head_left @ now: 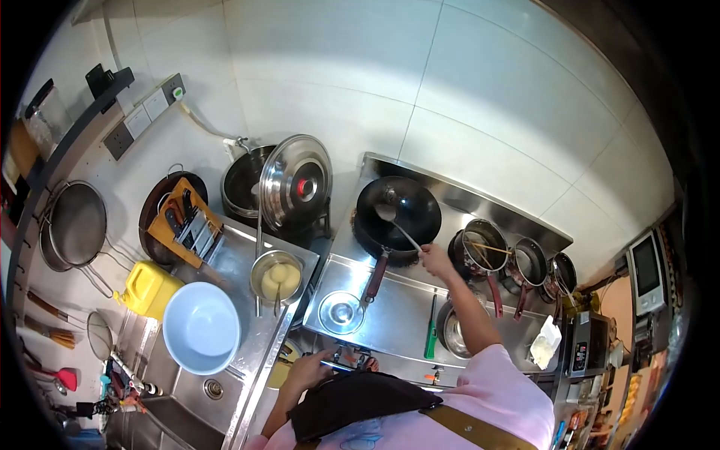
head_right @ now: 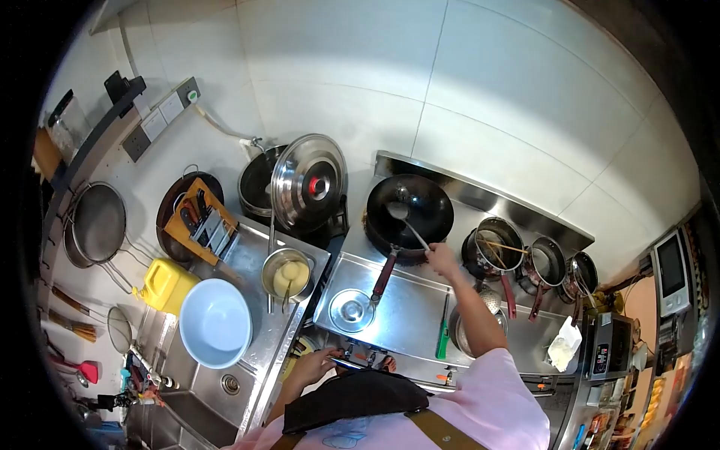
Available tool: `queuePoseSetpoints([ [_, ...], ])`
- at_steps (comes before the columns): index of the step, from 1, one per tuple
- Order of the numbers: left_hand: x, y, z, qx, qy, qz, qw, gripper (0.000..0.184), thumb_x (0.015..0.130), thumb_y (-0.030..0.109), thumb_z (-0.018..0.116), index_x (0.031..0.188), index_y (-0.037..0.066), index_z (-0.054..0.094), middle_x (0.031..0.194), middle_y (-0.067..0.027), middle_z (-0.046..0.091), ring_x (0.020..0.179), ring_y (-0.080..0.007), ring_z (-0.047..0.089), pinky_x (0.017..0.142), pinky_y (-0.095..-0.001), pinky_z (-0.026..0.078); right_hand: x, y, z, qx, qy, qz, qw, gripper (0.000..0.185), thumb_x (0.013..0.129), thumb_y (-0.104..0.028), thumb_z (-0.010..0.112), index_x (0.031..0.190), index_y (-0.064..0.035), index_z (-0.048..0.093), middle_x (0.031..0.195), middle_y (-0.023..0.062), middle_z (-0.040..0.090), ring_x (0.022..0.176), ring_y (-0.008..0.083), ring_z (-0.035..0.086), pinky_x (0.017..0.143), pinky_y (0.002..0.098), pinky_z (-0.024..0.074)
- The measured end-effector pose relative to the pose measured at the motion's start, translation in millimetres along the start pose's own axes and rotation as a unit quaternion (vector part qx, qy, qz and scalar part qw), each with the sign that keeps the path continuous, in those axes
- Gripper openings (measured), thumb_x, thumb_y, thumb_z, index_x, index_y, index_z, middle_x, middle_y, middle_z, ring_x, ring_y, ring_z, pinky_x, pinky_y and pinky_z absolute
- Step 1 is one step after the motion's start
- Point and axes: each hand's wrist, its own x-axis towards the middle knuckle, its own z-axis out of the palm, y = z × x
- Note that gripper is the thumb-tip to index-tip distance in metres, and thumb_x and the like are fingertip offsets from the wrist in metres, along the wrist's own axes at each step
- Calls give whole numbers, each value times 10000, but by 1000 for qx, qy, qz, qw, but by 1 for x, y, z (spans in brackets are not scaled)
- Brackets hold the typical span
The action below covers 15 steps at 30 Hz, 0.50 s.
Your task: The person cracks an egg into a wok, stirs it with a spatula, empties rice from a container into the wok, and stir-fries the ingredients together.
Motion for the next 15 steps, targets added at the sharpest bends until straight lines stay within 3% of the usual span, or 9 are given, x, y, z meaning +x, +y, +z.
queuePoseSetpoints([
  [2, -3, 3, -3, 6, -32, -29, 999, 468, 869, 309, 658, 1294, 137, 561, 1094, -185, 675, 1007, -378, 638, 854, -451, 500, -28, -32, -42, -57, -46, 31, 997, 323, 908, -206, 579, 1186, -71, 676, 699, 90, 658, 506, 158, 582, 428, 318, 461],
  [4, -2, 4, -3, 11, -44, -36, 998, 470, 870, 310, 659, 1290, 123, 562, 1103, -188, 673, 1016, -380, 635, 863, -450, 497, -41, -42, -72, -120, -51, -27, 991, 228, 873, -201, 589, 943, -11, 694, 629, 133, 632, 506, 239, 612, 484, 376, 484],
  [7, 1, 5, 3, 15, -37, -17, 999, 482, 868, 312, 661, 1280, 82, 558, 1115, -203, 664, 1019, -398, 628, 869, -456, 493, -54, -69, -109, -242, -116, -24, 963, 239, 837, -175, 589, 749, 26, 684, 581, 148, 620, 523, 286, 636, 550, 402, 516],
  [11, 15, -6, 13, 30, -44, 11, 999, 489, 875, 297, 653, 1305, 90, 549, 1111, -203, 665, 1009, -398, 632, 866, -464, 493, -23, -45, -92, -307, -98, -65, 944, 279, 848, -163, 550, 772, 69, 683, 656, 216, 654, 612, 325, 692, 610, 429, 551],
  [14, 22, -6, 14, 26, -50, 8, 998, 499, 877, 290, 650, 1328, 111, 537, 1104, -198, 667, 1005, -397, 633, 857, -461, 497, 0, -22, -41, -216, -59, -1, 975, 293, 874, -198, 550, 835, 55, 694, 700, 234, 664, 572, 361, 669, 598, 431, 553],
  [15, 23, -4, 13, 26, -50, 13, 998, 497, 879, 286, 647, 1332, 117, 535, 1099, -192, 669, 1001, -393, 634, 853, -459, 498, -1, -22, -23, -182, -25, 3, 983, 294, 884, -211, 551, 892, 48, 690, 759, 244, 674, 631, 382, 675, 643, 444, 555],
])
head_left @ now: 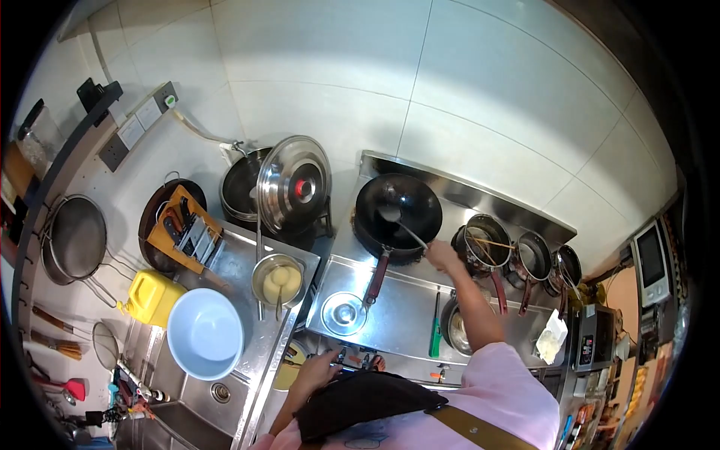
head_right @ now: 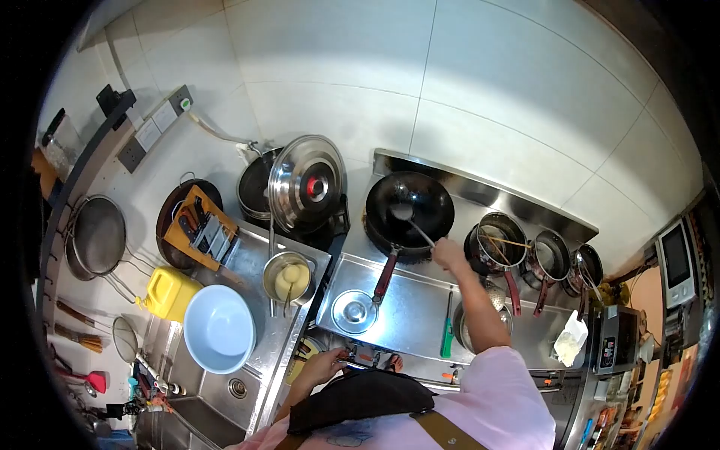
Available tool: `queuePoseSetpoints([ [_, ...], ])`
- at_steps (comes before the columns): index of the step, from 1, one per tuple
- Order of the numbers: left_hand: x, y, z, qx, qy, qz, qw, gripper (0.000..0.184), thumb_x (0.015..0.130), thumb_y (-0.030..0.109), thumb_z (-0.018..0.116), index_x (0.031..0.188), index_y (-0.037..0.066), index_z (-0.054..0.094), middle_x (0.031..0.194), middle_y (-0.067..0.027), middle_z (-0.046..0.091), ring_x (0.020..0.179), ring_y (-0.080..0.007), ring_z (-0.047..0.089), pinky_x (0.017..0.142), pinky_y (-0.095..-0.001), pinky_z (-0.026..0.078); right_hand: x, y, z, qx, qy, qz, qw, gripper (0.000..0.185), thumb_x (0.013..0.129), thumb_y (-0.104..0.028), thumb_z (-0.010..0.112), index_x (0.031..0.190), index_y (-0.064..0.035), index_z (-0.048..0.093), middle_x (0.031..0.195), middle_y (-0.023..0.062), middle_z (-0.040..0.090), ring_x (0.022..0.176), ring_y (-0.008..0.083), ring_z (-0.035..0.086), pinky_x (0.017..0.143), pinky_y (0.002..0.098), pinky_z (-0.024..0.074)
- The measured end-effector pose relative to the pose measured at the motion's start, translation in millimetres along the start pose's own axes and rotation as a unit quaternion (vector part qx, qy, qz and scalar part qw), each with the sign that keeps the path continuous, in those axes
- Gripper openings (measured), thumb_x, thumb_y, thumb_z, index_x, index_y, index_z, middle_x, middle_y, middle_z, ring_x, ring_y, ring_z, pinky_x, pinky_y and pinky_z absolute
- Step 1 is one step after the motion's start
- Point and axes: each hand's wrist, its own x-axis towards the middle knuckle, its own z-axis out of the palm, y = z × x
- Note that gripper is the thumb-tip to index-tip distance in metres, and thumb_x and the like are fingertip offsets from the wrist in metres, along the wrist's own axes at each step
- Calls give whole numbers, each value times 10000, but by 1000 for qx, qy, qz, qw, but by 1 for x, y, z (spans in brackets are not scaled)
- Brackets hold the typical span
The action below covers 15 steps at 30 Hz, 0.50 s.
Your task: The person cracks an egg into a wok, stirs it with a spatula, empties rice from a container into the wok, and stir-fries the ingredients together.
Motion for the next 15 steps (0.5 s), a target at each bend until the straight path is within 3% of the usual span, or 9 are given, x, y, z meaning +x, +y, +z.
queuePoseSetpoints([
  [1, 0, 2, -1, 1, 1, 4, 1000, 495, 881, 282, 644, 1336, 123, 533, 1094, -186, 671, 997, -390, 635, 849, -457, 499, 1, -1, 18, 36, 32, 9, 999, 303, 895, -225, 552, 949, 42, 687, 819, 254, 684, 689, 402, 681, 687, 457, 557],
  [4, 0, 7, -5, -3, 5, 12, 1000, 486, 887, 274, 636, 1342, 143, 529, 1086, -166, 679, 990, -379, 639, 839, -452, 500, 50, 33, 103, 103, 153, -44, 982, 262, 913, -247, 554, 1011, -30, 661, 743, 209, 668, 623, 355, 677, 578, 453, 541],
  [7, -3, 21, -17, 4, -9, 1, 1000, 414, 896, 269, 632, 1273, 119, 545, 1089, -119, 691, 1006, -348, 646, 824, -437, 507, 54, 31, 118, 121, 293, -68, 946, 245, 913, -246, 560, 1016, -54, 672, 836, 224, 678, 772, 398, 674, 696, 483, 530],
  [8, -5, 25, -20, 8, -17, -6, 1000, 383, 900, 268, 631, 1237, 104, 553, 1091, -99, 696, 1014, -335, 650, 818, -431, 511, 54, 31, 117, 156, 270, -40, 949, 260, 914, -263, 570, 1068, -76, 664, 897, 231, 678, 892, 428, 646, 786, 492, 507],
  [13, -1, 7, -3, 12, 16, 8, 1000, 425, 892, 285, 628, 1286, 146, 548, 1024, -115, 696, 960, -352, 650, 798, -448, 510, -3, -7, 67, 81, 287, -55, 953, 335, 948, -296, 540, 1196, -84, 619, 884, 228, 683, 815, 429, 652, 740, 509, 514],
  [15, -8, 4, 4, 22, 14, 2, 1000, 424, 891, 290, 622, 1290, 161, 554, 1001, -126, 694, 936, -360, 653, 786, -460, 511, -23, -20, 58, 94, 279, -88, 952, 315, 953, -304, 540, 1147, -81, 647, 867, 227, 680, 809, 423, 652, 726, 506, 512],
])
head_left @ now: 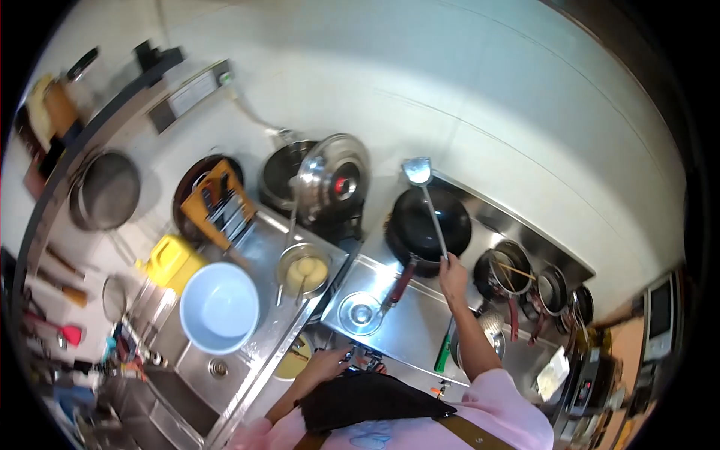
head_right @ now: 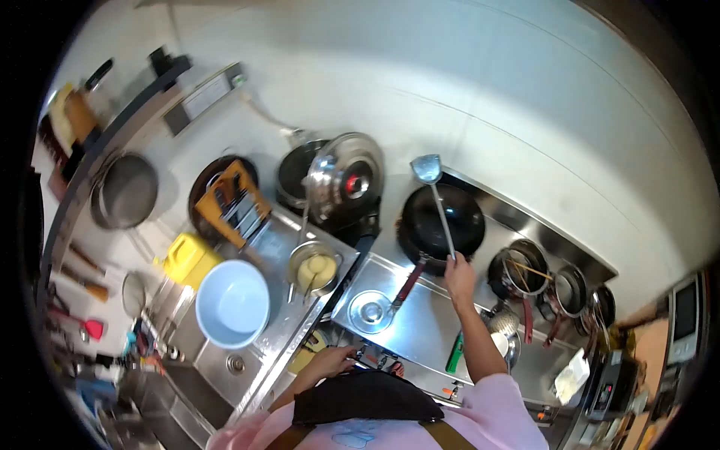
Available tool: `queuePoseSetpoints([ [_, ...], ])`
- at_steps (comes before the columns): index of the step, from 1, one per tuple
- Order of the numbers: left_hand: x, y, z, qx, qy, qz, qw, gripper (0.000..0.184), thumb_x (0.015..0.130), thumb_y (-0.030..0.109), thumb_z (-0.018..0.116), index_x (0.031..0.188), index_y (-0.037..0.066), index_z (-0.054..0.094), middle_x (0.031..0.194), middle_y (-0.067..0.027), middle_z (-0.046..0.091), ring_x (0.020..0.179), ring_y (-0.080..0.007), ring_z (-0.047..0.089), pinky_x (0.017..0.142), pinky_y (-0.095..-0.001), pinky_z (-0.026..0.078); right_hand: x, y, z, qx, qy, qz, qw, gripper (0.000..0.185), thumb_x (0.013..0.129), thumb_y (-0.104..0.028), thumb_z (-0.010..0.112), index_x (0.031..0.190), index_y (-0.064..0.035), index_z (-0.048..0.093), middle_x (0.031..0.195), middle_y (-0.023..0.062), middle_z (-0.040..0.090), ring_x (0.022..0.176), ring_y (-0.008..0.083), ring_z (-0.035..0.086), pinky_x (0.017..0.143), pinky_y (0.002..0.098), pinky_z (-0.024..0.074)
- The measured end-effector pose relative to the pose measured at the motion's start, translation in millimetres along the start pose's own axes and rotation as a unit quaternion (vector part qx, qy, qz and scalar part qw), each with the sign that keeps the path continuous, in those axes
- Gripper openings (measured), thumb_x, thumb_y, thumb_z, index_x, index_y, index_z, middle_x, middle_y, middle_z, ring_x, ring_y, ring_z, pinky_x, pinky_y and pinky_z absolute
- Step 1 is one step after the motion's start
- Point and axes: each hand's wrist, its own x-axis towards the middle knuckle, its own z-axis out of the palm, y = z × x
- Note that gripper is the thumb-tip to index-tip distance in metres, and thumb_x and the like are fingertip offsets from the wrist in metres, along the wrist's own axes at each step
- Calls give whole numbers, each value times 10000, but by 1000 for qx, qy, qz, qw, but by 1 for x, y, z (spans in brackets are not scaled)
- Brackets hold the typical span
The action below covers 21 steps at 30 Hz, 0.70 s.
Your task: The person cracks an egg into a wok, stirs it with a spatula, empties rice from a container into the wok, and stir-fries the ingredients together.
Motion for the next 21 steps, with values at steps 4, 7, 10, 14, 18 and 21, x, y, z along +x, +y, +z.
queuePoseSetpoints([
  [4, 4, 0, 18, 27, 40, 15, 999, 346, 899, 312, 600, 1199, 141, 588, 984, -165, 692, 923, -378, 660, 766, -493, 510, -47, -64, -27, 54, -54, -66, 995, 263, 954, -263, 557, 1070, -58, 674, 838, 223, 674, 780, 404, 658, 670, 465, 504],
  [7, 1, 10, 1, -32, -39, -19, 999, 385, 877, 314, 624, 1220, 142, 589, 1068, -191, 673, 998, -395, 639, 826, -492, 509, -88, -104, -23, 142, -128, -174, 966, 236, 938, -227, 595, 1064, -38, 658, 830, 206, 675, 742, 375, 663, 658, 436, 508],
  [10, -5, 14, 4, -15, 4, -54, 998, 402, 861, 310, 642, 1216, 125, 595, 1061, -183, 679, 1002, -383, 641, 833, -478, 512, -136, -146, -8, 152, -222, -246, 931, 225, 927, -229, 622, 1066, -53, 638, 822, 179, 671, 698, 335, 661, 626, 412, 513],
  [14, 22, -32, 52, -40, 5, -32, 999, 375, 845, 286, 658, 1166, 99, 608, 1059, -187, 675, 988, -350, 648, 820, -445, 518, -199, -217, 11, 176, -314, -397, 845, 210, 903, -215, 651, 1067, -94, 604, 854, 134, 673, 701, 330, 667, 604, 426, 529],
  [18, -2, -36, 53, -81, 35, -36, 995, 378, 840, 271, 663, 1162, 82, 603, 1055, -173, 675, 974, -326, 653, 813, -421, 519, -236, -261, 32, 125, -388, -480, 777, 224, 873, -157, 645, 1067, -96, 551, 971, 133, 641, 805, 358, 655, 669, 463, 535],
  [21, -18, -40, 50, -116, 73, -36, 990, 381, 836, 260, 667, 1159, 70, 600, 1052, -164, 675, 963, -307, 657, 807, -404, 520, -249, -275, 34, 136, -418, -502, 745, 222, 872, -147, 643, 1064, -88, 548, 1002, 144, 631, 851, 370, 644, 691, 463, 531],
])
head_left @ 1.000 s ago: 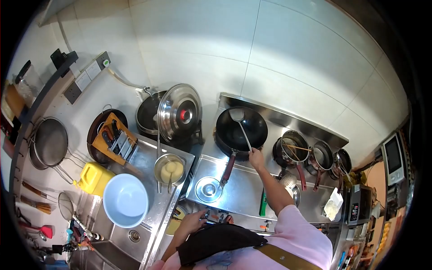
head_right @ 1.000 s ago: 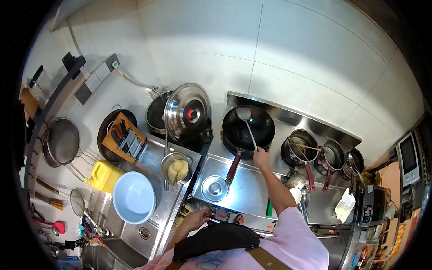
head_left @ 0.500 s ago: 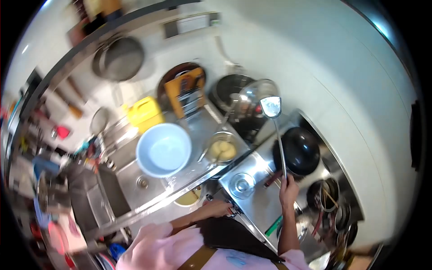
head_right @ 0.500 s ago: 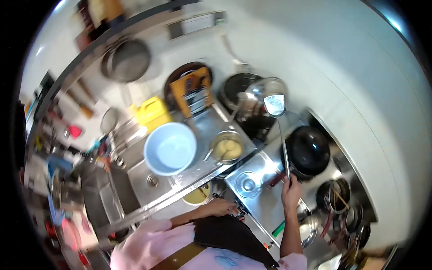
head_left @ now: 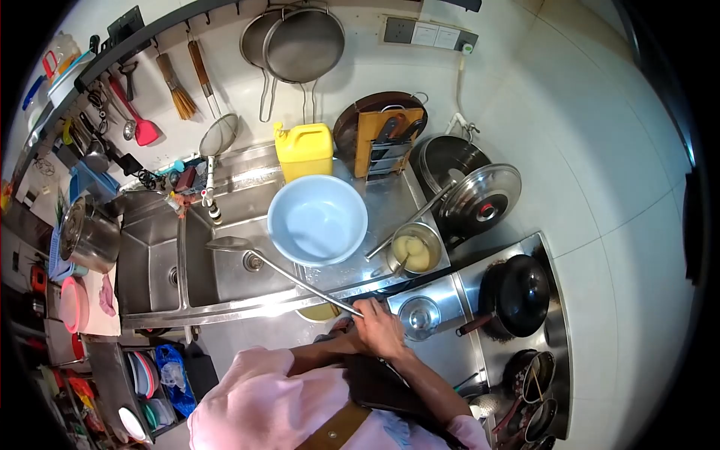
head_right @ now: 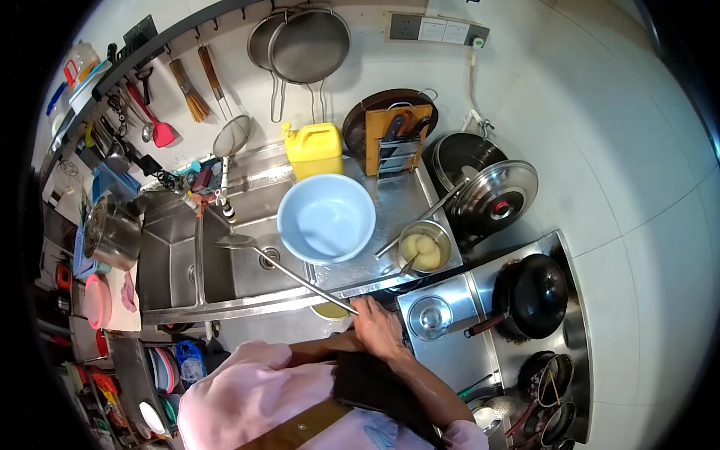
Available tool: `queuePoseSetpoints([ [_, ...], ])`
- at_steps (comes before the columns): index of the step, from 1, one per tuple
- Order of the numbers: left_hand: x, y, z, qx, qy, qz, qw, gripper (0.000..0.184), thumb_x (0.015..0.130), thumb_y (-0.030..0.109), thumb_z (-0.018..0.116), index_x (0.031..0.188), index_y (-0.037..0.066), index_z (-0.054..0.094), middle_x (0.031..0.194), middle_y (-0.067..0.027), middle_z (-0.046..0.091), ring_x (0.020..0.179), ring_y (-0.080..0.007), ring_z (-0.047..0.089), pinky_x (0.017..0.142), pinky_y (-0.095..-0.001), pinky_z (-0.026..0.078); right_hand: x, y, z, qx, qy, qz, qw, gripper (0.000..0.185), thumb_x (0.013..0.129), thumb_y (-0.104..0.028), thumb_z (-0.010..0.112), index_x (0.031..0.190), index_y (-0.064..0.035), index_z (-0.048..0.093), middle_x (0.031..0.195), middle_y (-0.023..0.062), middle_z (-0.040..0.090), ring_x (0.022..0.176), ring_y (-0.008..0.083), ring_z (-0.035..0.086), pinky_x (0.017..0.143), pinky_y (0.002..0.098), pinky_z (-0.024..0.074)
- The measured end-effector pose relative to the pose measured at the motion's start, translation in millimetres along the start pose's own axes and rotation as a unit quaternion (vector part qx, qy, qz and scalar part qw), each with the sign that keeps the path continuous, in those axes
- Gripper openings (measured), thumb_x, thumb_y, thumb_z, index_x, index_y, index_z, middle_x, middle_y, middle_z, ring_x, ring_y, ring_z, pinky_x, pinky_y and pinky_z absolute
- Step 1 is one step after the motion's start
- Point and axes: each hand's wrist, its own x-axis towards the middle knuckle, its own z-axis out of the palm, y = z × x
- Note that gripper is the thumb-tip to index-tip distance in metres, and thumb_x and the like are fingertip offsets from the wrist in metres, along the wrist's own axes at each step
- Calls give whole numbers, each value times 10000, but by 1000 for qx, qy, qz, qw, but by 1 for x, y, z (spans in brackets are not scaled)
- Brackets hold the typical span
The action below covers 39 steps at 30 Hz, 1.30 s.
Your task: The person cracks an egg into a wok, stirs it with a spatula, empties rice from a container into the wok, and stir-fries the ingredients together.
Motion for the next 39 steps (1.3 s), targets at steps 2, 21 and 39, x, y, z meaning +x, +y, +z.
queuePoseSetpoints([
  [2, -8, -4, -7, -35, 37, 11, 999, 383, 833, 252, 669, 1157, 61, 598, 1051, -157, 675, 956, -295, 659, 803, -392, 520, -1, -1, 3, 57, -23, 26, 998, 231, 874, -151, 647, 1069, -84, 542, 1009, 143, 632, 874, 381, 637, 703, 456, 529],
  [21, 116, -8, -99, -496, 427, 51, 755, 514, 931, 109, 635, 1376, 79, 381, 849, -30, 588, 713, -103, 563, 610, -235, 483, -166, 69, -19, 351, 270, 416, 794, 247, 960, -173, 603, 1133, 2, 631, 711, -28, 585, 613, 52, 501, 555, 228, 407],
  [39, 132, -42, -143, -144, 427, 33, 892, 261, 1008, 224, 457, 1120, 54, 621, 799, -107, 660, 709, -171, 634, 652, -308, 489, -200, 72, 0, 292, 391, 483, 727, 244, 949, -179, 625, 1125, -11, 647, 664, -65, 492, 563, 28, 403, 499, 212, 320],
])
